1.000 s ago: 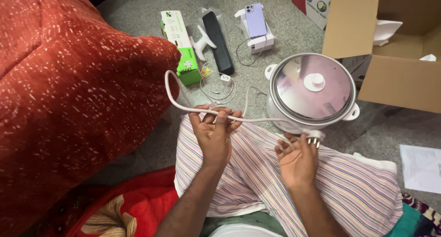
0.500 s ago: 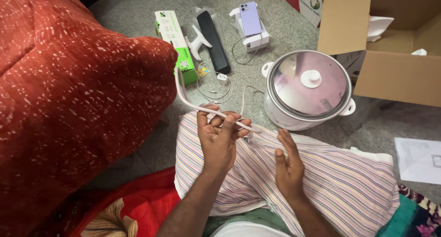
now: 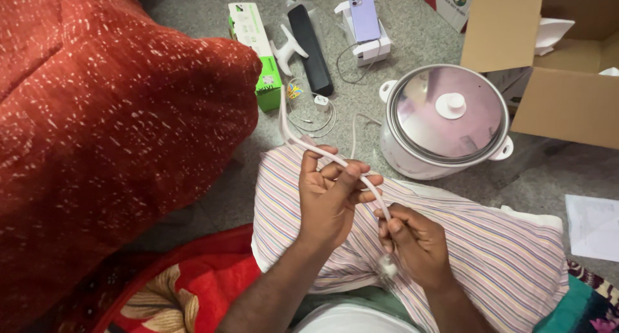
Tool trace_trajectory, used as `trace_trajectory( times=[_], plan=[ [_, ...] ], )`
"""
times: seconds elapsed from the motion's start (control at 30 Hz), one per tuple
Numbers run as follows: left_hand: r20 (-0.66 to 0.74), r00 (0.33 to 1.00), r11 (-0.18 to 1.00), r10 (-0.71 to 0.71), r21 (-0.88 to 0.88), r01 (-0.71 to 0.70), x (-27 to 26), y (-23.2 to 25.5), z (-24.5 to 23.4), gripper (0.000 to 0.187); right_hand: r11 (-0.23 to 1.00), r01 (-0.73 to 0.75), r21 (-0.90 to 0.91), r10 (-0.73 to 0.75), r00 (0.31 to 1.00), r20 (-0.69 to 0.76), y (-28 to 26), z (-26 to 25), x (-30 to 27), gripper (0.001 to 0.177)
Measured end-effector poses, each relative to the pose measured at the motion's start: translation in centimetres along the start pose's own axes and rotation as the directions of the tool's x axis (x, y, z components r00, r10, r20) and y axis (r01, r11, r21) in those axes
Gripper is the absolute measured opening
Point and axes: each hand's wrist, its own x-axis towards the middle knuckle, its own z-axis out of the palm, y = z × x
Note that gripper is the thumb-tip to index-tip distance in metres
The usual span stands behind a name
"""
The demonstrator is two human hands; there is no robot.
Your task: The person assembles a new rice cooker by placing the inner pot into the base, attaching the lid, and coiling the power cord. They then remove foam inserts from the box and fold the packaging.
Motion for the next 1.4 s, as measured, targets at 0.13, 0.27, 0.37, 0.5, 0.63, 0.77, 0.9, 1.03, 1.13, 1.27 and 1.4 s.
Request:
trace_trajectory(
  times=[0.13,0.27,0.37,0.5,0.63,0.77,0.9,1.03,1.13,1.27,1.4],
  plan=[
    [0.052,0.999,1.0,0.018,-0.022,-0.017,-0.4,0.1,0.0,0.042,0.993,-0.026,0.112,0.033,0.998,-0.058,-0.5,1.0,-0.2,0.022],
    [0.057,0.998,0.999,0.037,0.028,-0.039,-0.7,0.5,-0.3,0.044,0.999,-0.022,-0.041,0.017,0.994,-0.111,-1.1,1.8,-0.1,0.016],
    [0.093,0.995,0.998,0.034,0.048,-0.038,-1.1,0.8,-0.6,0.044,0.998,-0.003,-0.066,-0.005,0.991,-0.131,-1.5,2.2,0.0,0.014],
    [0.13,0.992,1.0,-0.001,0.024,-0.002,-1.6,1.1,-1.0,0.037,0.999,0.015,-0.042,-0.021,0.989,-0.149,-1.7,2.3,-0.1,0.014],
    [0.141,0.99,1.0,-0.008,0.006,0.008,-1.6,1.0,-1.1,0.035,0.997,0.07,-0.012,-0.071,0.988,-0.136,-1.9,2.4,-0.1,0.014],
    [0.112,0.993,0.998,-0.036,-0.037,0.041,-1.6,0.8,-0.9,0.033,0.999,0.023,0.041,-0.016,0.985,-0.171,-2.1,2.4,-0.4,0.013],
    [0.082,0.99,0.99,-0.115,-0.066,0.121,-1.2,0.9,-1.0,0.028,0.985,-0.011,0.171,0.04,0.986,-0.163,-2.2,2.4,-0.6,0.013],
    [0.068,0.989,0.989,-0.131,-0.064,0.136,-1.1,0.8,-1.1,0.027,0.916,-0.049,0.399,0.075,0.996,-0.049,-2.4,1.9,-0.5,0.016],
    [0.068,0.989,0.989,-0.128,-0.068,0.133,-1.1,0.6,-1.2,0.026,0.914,-0.046,0.403,0.075,0.996,-0.056,-2.5,1.9,-0.5,0.018],
    [0.053,0.991,0.991,-0.122,-0.045,0.124,-1.0,0.5,-1.4,0.027,0.939,-0.032,0.342,0.069,0.993,-0.095,-2.5,2.1,-0.6,0.017],
    [0.046,0.995,0.996,-0.085,0.007,0.085,-1.0,0.4,-1.5,0.026,0.985,0.014,0.172,0.01,0.99,-0.139,-2.6,2.4,-0.8,0.016]
  ],
)
